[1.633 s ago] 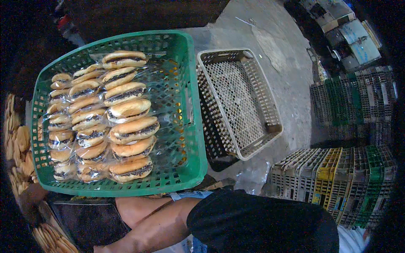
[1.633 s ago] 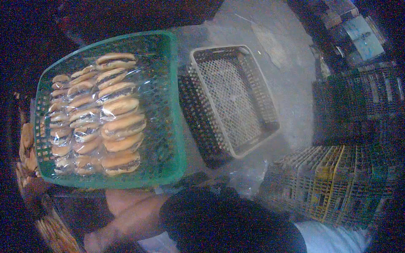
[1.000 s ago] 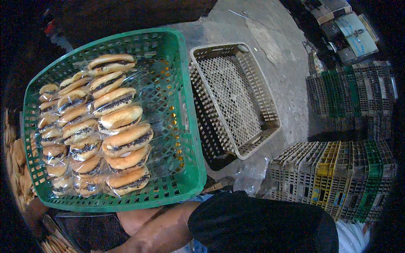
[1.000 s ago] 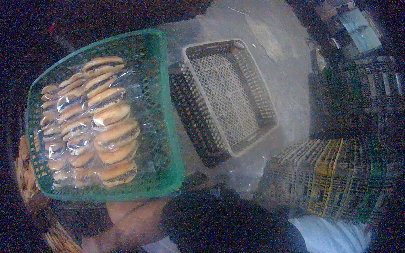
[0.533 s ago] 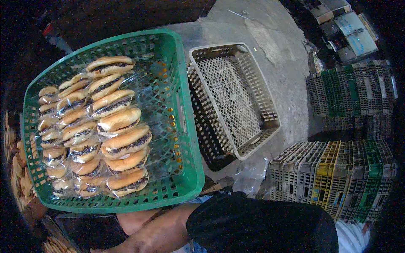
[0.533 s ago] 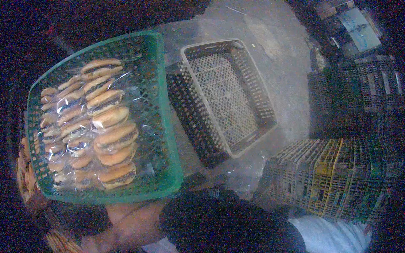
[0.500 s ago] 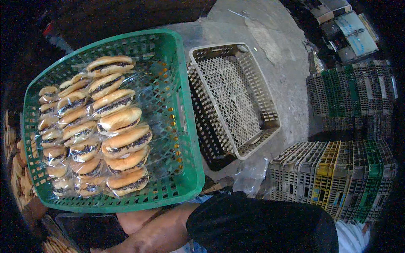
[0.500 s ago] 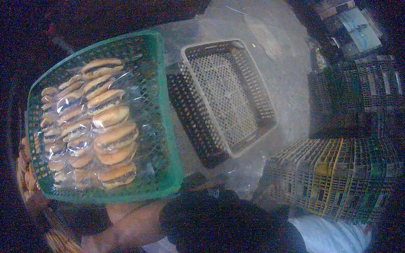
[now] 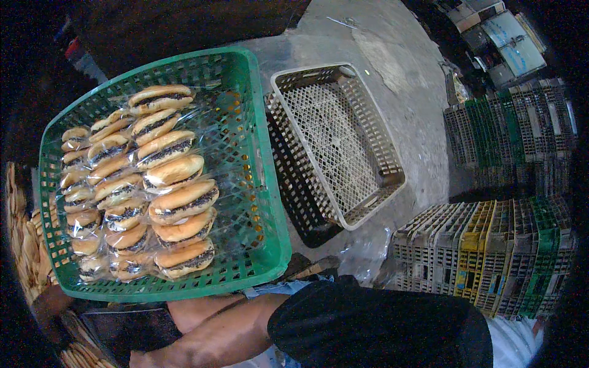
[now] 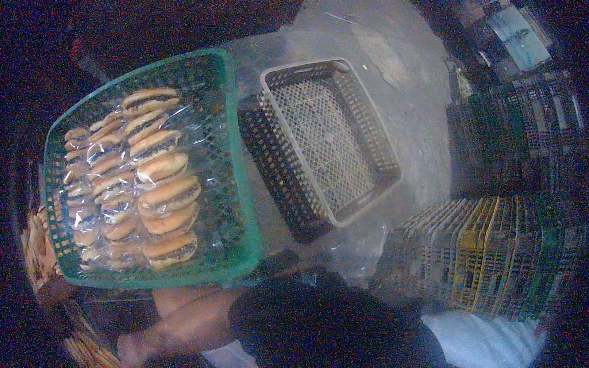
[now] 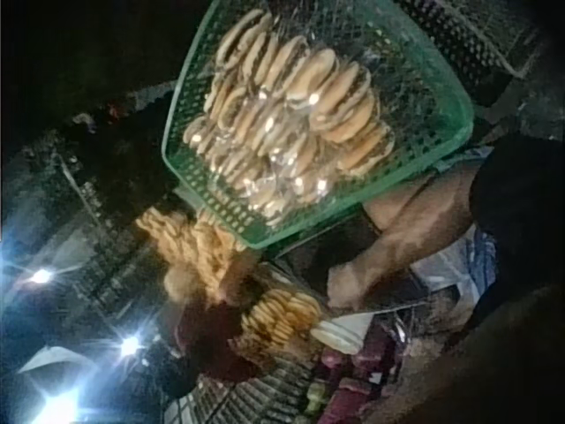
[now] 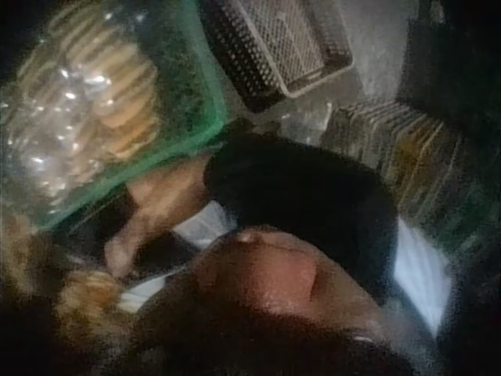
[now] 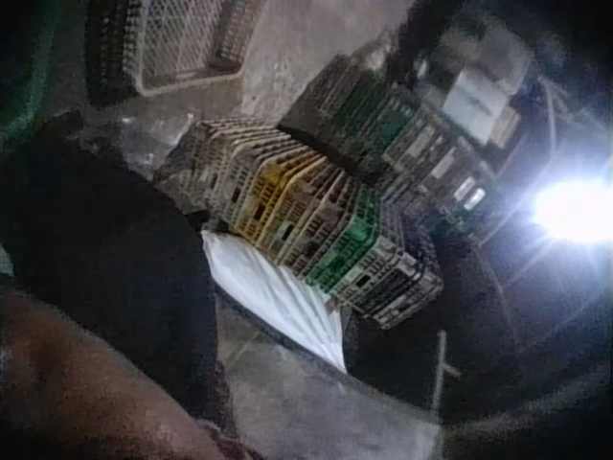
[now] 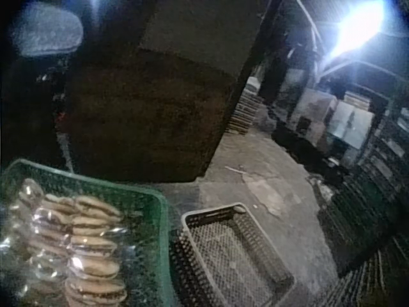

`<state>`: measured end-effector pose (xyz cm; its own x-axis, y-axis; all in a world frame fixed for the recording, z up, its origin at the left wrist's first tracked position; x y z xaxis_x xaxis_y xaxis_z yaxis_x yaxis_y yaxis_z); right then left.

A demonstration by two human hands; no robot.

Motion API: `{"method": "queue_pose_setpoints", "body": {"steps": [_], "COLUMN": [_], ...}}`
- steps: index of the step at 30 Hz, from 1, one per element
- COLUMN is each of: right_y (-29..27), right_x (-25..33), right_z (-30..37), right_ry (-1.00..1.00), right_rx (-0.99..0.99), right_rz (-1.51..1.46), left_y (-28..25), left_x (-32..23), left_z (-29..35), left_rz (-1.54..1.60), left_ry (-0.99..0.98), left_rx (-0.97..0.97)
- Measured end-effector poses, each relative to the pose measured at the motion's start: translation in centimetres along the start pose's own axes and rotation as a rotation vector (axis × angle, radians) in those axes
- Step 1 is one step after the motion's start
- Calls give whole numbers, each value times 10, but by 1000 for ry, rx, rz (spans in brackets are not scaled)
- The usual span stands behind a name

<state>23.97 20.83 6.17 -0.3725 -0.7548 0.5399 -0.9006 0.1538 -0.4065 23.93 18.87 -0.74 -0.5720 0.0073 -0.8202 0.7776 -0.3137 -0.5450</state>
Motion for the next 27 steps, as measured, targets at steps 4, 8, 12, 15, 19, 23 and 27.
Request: {"method": "queue_pose_setpoints", "body": {"steps": [4, 8, 12, 15, 19, 23, 27], "right_y": [-7, -9, 19, 8, -1, 19, -12], "right_x": [-1, 0, -7, 18, 35, 37, 42], "right_z": [6, 22, 11, 2, 6, -3, -5], "right_ry": [8, -147, 102, 294, 291, 203, 192], "right_rx": [66, -42, 104, 214, 162, 25, -167], "right_rz": [-29, -72, -14, 59, -142, -207, 180], "left_y": [0, -3, -25, -52, -72, -102, -154], "left_x": [0, 4, 14, 19, 20, 28, 40], "left_z": [0, 1, 2, 9, 19, 30, 44], "left_rz": [14, 27, 62, 122, 192, 233, 283], "left_ry": [3, 1, -9, -2, 8, 17, 21], "left_rx": [6, 7, -23, -79, -116, -208, -353]}}
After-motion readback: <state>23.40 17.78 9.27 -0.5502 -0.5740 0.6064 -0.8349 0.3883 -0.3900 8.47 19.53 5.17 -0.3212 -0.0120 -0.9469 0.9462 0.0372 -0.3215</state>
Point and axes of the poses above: each hand's wrist, its own z-axis away from the middle knuckle, its own y-axis out of the palm, x = y × z, the point moved 4 cm from there along -z, towards the middle knuckle, and after that the axes turned 13 degrees about -y, right-handed, at the moved point
